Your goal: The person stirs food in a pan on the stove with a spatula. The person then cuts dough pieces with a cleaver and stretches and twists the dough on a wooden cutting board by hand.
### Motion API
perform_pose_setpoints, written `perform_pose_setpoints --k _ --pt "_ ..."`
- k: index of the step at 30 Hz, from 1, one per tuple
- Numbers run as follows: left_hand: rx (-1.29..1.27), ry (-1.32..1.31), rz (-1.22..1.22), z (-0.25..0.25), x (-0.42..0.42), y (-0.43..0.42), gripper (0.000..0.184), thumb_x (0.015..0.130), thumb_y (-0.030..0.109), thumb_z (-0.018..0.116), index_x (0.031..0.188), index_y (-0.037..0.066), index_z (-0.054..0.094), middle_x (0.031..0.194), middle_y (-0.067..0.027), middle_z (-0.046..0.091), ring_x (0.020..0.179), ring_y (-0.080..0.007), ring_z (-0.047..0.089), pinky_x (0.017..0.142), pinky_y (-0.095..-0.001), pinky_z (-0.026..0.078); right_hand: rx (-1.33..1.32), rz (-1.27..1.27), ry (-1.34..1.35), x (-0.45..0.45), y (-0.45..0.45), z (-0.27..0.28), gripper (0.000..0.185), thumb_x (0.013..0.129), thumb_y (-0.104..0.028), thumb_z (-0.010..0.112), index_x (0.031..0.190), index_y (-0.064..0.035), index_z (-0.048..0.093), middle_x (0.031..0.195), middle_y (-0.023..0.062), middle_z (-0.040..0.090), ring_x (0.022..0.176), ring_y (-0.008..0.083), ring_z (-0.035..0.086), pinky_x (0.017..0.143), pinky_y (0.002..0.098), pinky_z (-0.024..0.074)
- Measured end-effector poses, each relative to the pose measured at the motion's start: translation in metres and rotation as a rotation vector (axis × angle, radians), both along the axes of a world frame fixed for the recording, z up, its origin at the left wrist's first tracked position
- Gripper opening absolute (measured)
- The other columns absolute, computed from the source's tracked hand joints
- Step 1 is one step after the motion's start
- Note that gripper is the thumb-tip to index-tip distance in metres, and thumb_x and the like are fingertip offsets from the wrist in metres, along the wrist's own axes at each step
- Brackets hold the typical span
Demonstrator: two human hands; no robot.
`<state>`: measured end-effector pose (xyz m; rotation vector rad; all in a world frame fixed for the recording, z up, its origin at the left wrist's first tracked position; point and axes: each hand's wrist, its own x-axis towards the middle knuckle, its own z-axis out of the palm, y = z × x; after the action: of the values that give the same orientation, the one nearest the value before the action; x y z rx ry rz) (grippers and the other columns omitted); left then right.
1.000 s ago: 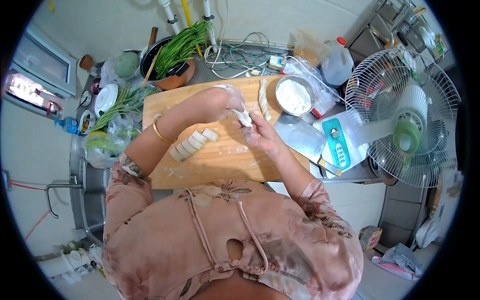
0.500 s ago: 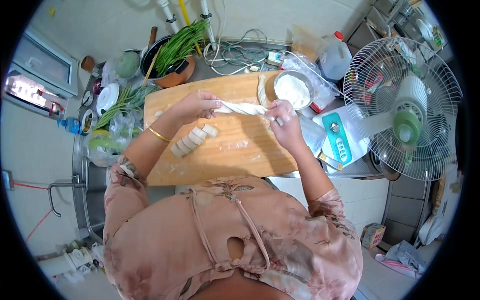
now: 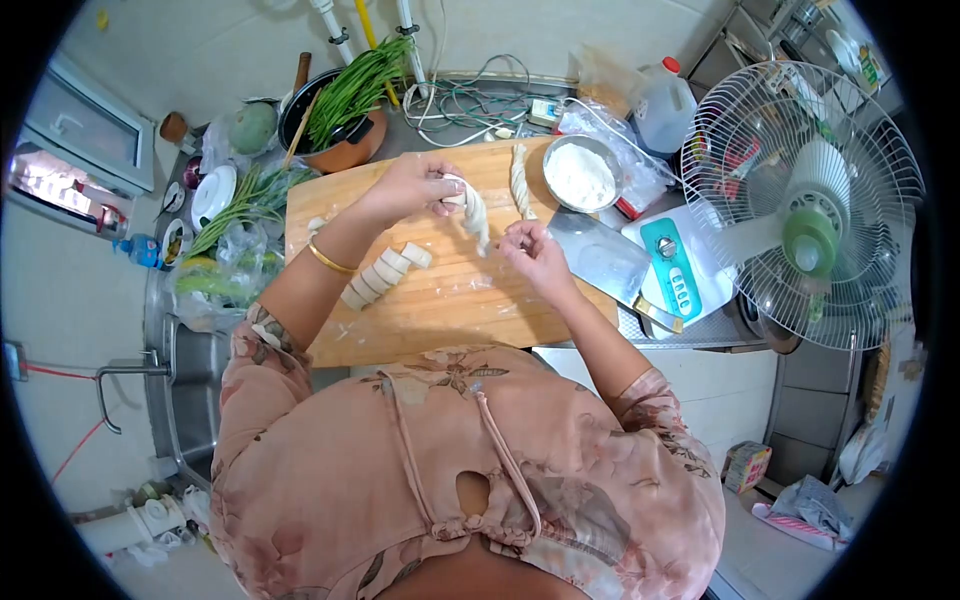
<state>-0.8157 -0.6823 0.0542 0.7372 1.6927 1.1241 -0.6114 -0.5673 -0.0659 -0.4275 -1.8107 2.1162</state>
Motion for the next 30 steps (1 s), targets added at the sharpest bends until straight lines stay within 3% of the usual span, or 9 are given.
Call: perform_pose_setpoints --k 4,7,10,13,16,19,22,25,30 --pt "0.045 0.363 -0.212 0.023 0.011 0.004 0.017 0.078 0.006 0.066 0.092 -0.004 0.063 0.085 -0.0062 0.064 0.073 -0.0108 0.060 0.061 -0.0244 0.048 -0.673 -0.044 -0.081 -0.019 -0.004 0.014 0.039 0.090 -0.027 0.057 0.121 -0.0077 0.043 0.108 0.0165 0.055 0.089 0.0228 0.058 0.081 0.0293 0.0472" --pt "0.184 0.714 -0.426 0.039 0.013 0.005 0.016 0.075 0.004 0.066 0.090 -0.001 0.064 0.084 -0.0076 0.064 0.075 -0.0147 0.060 0.064 -0.0277 0.046 -1.036 0.050 -0.126 -0.038 -0.007 0.016 0.052 0.092 -0.047 0.045 0.127 -0.0090 0.041 0.111 0.0220 0.055 0.091 0.0247 0.058 0.070 0.0274 0.0486" --pt "0.179 0.797 -0.542 0.055 0.016 0.006 0.015 0.072 0.002 0.066 0.087 0.000 0.064 0.085 -0.0102 0.063 0.080 -0.0220 0.060 0.070 -0.0316 0.047 -1.352 0.587 0.079 -0.045 0.005 -0.005 0.062 0.091 -0.059 0.032 0.128 -0.0104 0.041 0.111 0.0253 0.055 0.077 0.0224 0.058 0.054 0.0250 0.0468" --pt "0.273 0.861 -0.629 0.055 0.016 0.004 0.015 0.070 -0.002 0.063 0.085 0.001 0.064 0.088 -0.0121 0.062 0.083 -0.0285 0.059 0.074 -0.0344 0.047 -1.463 0.756 0.202 -0.049 0.008 -0.027 0.058 0.093 -0.056 0.030 0.128 -0.0117 0.043 0.102 0.0236 0.058 0.062 0.0191 0.053 0.043 0.0237 0.0420" --pt "0.310 0.905 -0.713 0.058 0.016 0.001 0.014 0.070 -0.005 0.059 0.082 0.001 0.063 0.093 -0.0123 0.062 0.089 -0.0306 0.058 0.078 -0.0365 0.047 -1.425 0.560 -0.018 -0.041 0.019 -0.030 0.049 0.095 -0.046 0.034 0.127 -0.0096 0.043 0.094 0.0214 0.060 0.052 0.0166 0.046 0.041 0.0233 0.0398" --pt "0.328 0.886 -0.754 0.067 0.020 -0.002 0.016 0.069 -0.008 0.057 0.081 0.000 0.063 0.097 -0.0124 0.061 0.091 -0.0310 0.058 0.080 -0.0369 0.047 -1.366 0.740 0.039 -0.042 0.021 -0.034 0.044 0.095 -0.035 0.038 0.128 -0.0066 0.042 0.096 0.0205 0.058 0.059 0.0178 0.050 0.043 0.0231 0.0413" --pt "0.375 0.908 -0.787 0.063 0.017 -0.002 0.017 0.068 -0.010 0.058 0.081 -0.001 0.063 0.099 -0.0124 0.061 0.093 -0.0309 0.057 0.080 -0.0372 0.047 -1.311 0.564 -0.101 -0.032 0.016 -0.015 0.038 0.093 -0.026 0.039 0.122 -0.0029 0.045 0.094 0.0205 0.058 0.066 0.0208 0.054 0.051 0.0270 0.0458" --pt "0.408 0.930 -0.799 0.063 0.015 -0.001 0.018 0.066 -0.011 0.059 0.081 -0.001 0.062 0.099 -0.0121 0.061 0.093 -0.0312 0.057 0.080 -0.0377 0.047 -1.333 0.627 -0.046 -0.026 0.018 -0.019 0.041 0.090 -0.024 0.043 0.124 -0.0008 0.043 0.096 0.0193 0.057 0.077 0.0228 0.054 0.060 0.0306 0.0469" --pt "0.378 0.943 -0.791 0.058 0.009 0.003 0.018 0.066 -0.010 0.060 0.081 0.001 0.062 0.096 -0.0117 0.062 0.093 -0.0311 0.057 0.079 -0.0382 0.047 -1.228 0.636 0.061 -0.022 0.021 -0.009 0.041 0.085 -0.017 0.050 0.123 -0.0001 0.043 0.098 0.0148 0.056 0.081 0.0213 0.053 0.063 0.0296 0.0459"
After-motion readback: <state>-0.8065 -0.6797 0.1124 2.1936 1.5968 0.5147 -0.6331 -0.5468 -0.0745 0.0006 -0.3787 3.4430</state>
